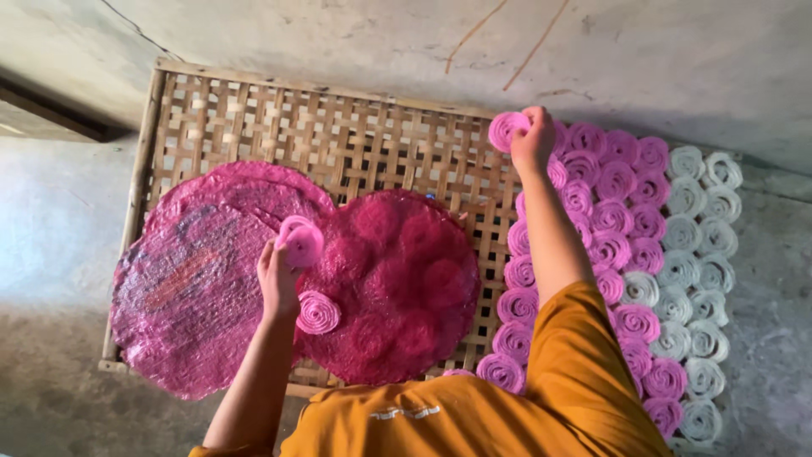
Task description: The person arranges pink and white rolled decorative items onto circular pink bases placed on a woven mat. They pick up rolls from a nearby pile and place them in a pattern on the bases, then move a completed base aside.
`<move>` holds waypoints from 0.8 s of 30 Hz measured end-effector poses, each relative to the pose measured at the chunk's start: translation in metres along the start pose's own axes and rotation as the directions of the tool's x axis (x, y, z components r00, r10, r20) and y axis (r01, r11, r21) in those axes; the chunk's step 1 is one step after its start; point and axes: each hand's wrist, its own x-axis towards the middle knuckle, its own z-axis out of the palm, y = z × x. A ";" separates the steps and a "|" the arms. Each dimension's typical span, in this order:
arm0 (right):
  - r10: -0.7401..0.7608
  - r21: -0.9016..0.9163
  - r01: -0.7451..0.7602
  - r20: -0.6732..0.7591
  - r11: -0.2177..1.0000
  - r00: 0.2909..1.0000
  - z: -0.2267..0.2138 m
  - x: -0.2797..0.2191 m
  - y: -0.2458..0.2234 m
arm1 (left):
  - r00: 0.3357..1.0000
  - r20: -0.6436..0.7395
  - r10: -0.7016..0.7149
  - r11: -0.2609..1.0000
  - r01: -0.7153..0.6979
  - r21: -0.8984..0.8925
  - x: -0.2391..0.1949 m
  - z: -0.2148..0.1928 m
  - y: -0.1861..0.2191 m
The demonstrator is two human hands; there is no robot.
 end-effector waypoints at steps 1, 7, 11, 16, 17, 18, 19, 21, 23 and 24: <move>-0.033 -0.034 0.033 -0.001 0.999 0.999 -0.008 0.005 -0.013 | 0.998 -0.007 -0.068 0.996 0.068 -0.066 0.004 0.006 0.007; -0.260 0.071 0.264 -0.058 0.962 0.964 -0.045 -0.023 -0.139 | 0.832 0.502 -0.237 0.834 0.439 -0.335 0.026 0.095 0.008; -0.188 0.320 -0.930 0.917 -0.181 0.352 -0.049 -0.084 -0.196 | 0.809 0.506 -0.298 0.901 0.414 -0.131 0.031 0.151 -0.028; 0.104 0.549 -0.825 0.820 0.131 0.562 -0.049 -0.114 -0.169 | 0.772 0.627 -0.105 0.994 0.076 0.073 0.014 0.173 -0.046; 0.127 0.569 -0.800 0.794 0.192 0.595 -0.049 -0.110 -0.158 | 0.744 0.664 -0.072 0.995 0.006 0.102 0.009 0.171 -0.041; 0.223 0.527 -0.827 0.798 0.195 0.561 -0.049 -0.105 -0.147 | 0.714 0.699 -0.043 0.990 -0.065 0.126 0.004 0.167 -0.035; 0.317 0.484 -0.853 0.792 0.193 0.521 -0.050 -0.097 -0.134 | 0.737 0.671 -0.083 0.944 -0.157 0.290 -0.001 0.160 -0.028; 0.406 0.473 -0.862 0.762 0.185 0.505 -0.054 -0.081 -0.109 | 0.794 0.592 -0.139 0.753 -0.304 0.584 -0.014 0.135 -0.013; 0.399 0.538 -0.824 0.726 0.177 0.560 -0.058 -0.067 -0.087 | 0.835 0.537 -0.123 0.655 -0.338 0.676 -0.023 0.105 0.004; 0.403 0.570 -0.798 0.696 0.194 0.595 -0.058 -0.063 -0.078 | 0.858 0.499 -0.118 0.577 -0.350 0.738 -0.029 0.087 0.010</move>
